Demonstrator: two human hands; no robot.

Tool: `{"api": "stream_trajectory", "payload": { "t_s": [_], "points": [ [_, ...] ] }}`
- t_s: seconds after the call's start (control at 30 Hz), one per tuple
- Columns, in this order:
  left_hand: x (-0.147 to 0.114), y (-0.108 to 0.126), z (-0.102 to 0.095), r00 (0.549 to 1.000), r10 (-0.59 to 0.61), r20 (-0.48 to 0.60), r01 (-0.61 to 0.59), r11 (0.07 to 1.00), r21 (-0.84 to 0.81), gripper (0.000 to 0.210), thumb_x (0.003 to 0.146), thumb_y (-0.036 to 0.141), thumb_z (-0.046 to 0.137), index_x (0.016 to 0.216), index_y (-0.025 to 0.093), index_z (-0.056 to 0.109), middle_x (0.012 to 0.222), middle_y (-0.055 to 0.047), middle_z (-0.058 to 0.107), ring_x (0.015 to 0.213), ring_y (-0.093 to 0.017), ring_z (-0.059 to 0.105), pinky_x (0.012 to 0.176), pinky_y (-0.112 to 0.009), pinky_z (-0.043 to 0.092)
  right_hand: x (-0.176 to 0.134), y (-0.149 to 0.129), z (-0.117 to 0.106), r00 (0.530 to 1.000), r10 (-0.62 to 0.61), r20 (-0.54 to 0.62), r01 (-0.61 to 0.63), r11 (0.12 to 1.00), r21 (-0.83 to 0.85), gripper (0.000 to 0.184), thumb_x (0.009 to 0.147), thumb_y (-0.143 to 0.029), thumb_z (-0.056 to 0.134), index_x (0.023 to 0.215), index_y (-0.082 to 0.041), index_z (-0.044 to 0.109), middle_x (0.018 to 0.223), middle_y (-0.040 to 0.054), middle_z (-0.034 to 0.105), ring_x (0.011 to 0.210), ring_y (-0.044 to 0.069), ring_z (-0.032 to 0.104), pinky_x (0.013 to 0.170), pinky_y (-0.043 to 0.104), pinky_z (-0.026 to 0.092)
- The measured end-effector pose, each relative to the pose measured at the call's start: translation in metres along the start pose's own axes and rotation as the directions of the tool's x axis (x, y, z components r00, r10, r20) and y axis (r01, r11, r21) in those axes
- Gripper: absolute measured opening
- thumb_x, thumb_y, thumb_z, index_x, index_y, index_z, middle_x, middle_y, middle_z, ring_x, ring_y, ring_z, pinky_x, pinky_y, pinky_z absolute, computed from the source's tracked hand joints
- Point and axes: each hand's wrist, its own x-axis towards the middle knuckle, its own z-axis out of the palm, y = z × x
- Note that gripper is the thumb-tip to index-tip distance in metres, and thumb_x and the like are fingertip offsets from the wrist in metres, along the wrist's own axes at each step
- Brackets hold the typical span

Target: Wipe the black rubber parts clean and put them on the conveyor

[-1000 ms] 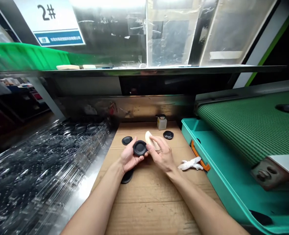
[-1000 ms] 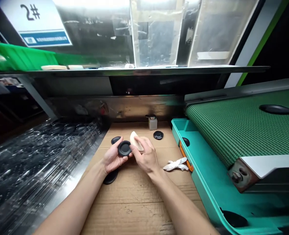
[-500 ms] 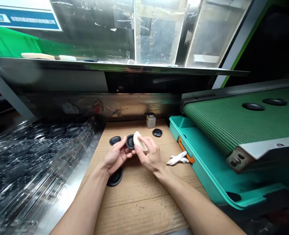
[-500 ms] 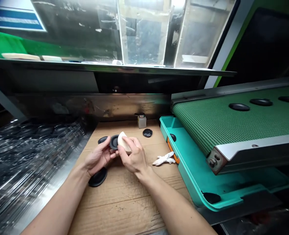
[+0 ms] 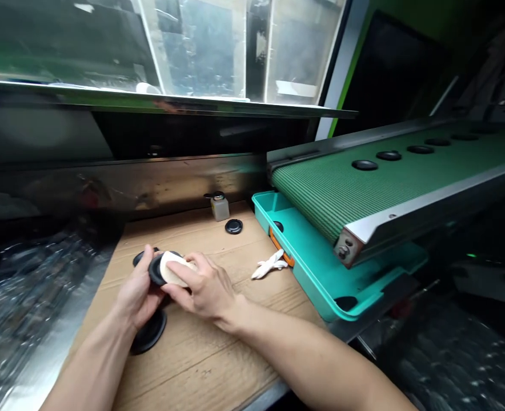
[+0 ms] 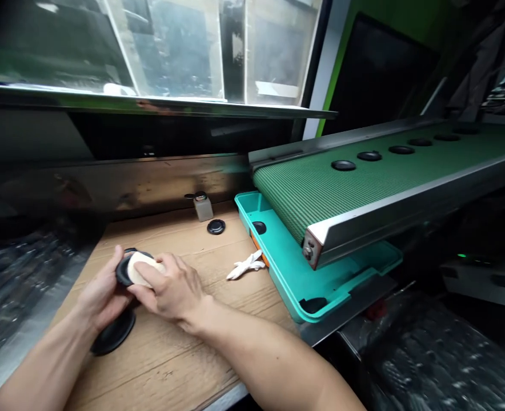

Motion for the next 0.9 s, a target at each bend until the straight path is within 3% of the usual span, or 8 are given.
{"api": "stream_trajectory", "payload": {
  "t_s": [0.1, 0.23, 0.37, 0.47, 0.6, 0.73, 0.9],
  "points": [
    [0.003, -0.005, 0.0, 0.996, 0.067, 0.062, -0.066, 0.998, -0.025, 0.039, 0.098, 0.037, 0.034, 0.083, 0.016, 0.063, 0.073, -0.004, 0.066, 0.059, -0.013, 0.062, 0.052, -0.023, 0.055, 0.003, 0.007, -0.003, 0.991, 0.119, -0.055, -0.119, 0.993, -0.001, 0.046, 0.091, -0.054, 0.051, 0.132, -0.033, 0.052, 0.12, 0.0048, 0.05, 0.097, 0.018, 0.056, 0.077, 0.027, 0.051],
    [0.003, -0.008, 0.004, 0.977, 0.041, 0.209, -0.025, 0.997, -0.078, 0.024, 0.095, 0.024, 0.043, 0.093, 0.016, 0.066, 0.087, -0.008, 0.069, 0.075, -0.017, 0.066, 0.066, -0.029, 0.059, 0.007, 0.013, -0.008, 0.961, 0.253, -0.11, -0.252, 0.968, 0.021, 0.047, 0.092, -0.054, 0.048, 0.133, -0.032, 0.051, 0.117, 0.0057, 0.05, 0.091, 0.017, 0.058, 0.075, 0.027, 0.051],
    [0.0, -0.011, 0.011, 0.985, 0.016, 0.17, 0.01, 0.988, -0.153, 0.03, 0.095, 0.022, 0.04, 0.106, 0.014, 0.067, 0.094, -0.01, 0.07, 0.085, -0.019, 0.067, 0.08, -0.034, 0.058, 0.004, 0.007, -0.006, 0.973, 0.223, -0.062, -0.224, 0.975, -0.004, 0.047, 0.093, -0.044, 0.048, 0.137, -0.027, 0.047, 0.117, 0.008, 0.05, 0.095, 0.02, 0.057, 0.079, 0.031, 0.051],
    [-0.001, -0.013, 0.014, 0.978, 0.003, 0.207, 0.044, 0.975, -0.218, 0.037, 0.097, 0.026, 0.034, 0.112, 0.011, 0.064, 0.098, -0.012, 0.071, 0.093, -0.023, 0.067, 0.089, -0.041, 0.055, 0.001, 0.0, -0.001, 0.985, 0.174, -0.012, -0.174, 0.984, -0.038, 0.048, 0.092, -0.033, 0.047, 0.139, -0.024, 0.045, 0.121, 0.0108, 0.048, 0.104, 0.023, 0.053, 0.086, 0.035, 0.05],
    [0.0, -0.018, 0.011, 0.969, -0.008, 0.248, 0.071, 0.966, -0.247, 0.041, 0.098, 0.029, 0.032, 0.117, 0.007, 0.061, 0.104, -0.016, 0.07, 0.097, -0.025, 0.067, 0.091, -0.043, 0.054, -0.002, -0.008, 0.006, 0.982, 0.188, 0.008, -0.187, 0.98, -0.065, 0.05, 0.094, -0.037, 0.046, 0.141, -0.021, 0.043, 0.12, 0.0142, 0.049, 0.106, 0.026, 0.049, 0.087, 0.04, 0.05],
    [0.0, -0.023, 0.007, 0.96, -0.056, 0.276, 0.135, 0.952, -0.276, 0.038, 0.096, 0.03, 0.038, 0.122, 0.012, 0.059, 0.11, -0.015, 0.069, 0.098, -0.024, 0.068, 0.091, -0.041, 0.054, -0.001, -0.01, 0.01, 0.988, 0.148, 0.05, -0.144, 0.987, -0.067, 0.047, 0.094, -0.037, 0.047, 0.138, -0.022, 0.048, 0.119, 0.0152, 0.049, 0.102, 0.027, 0.049, 0.081, 0.041, 0.051],
    [0.001, -0.031, 0.008, 0.948, -0.02, 0.318, 0.133, 0.932, -0.338, 0.035, 0.096, 0.025, 0.04, 0.121, 0.01, 0.059, 0.112, -0.015, 0.068, 0.101, -0.022, 0.066, 0.093, -0.037, 0.053, 0.011, -0.001, 0.008, 0.981, 0.191, -0.045, -0.194, 0.976, -0.095, 0.04, 0.095, -0.033, 0.044, 0.132, -0.022, 0.054, 0.112, 0.0148, 0.051, 0.1, 0.027, 0.047, 0.082, 0.041, 0.049]
  ]
}}
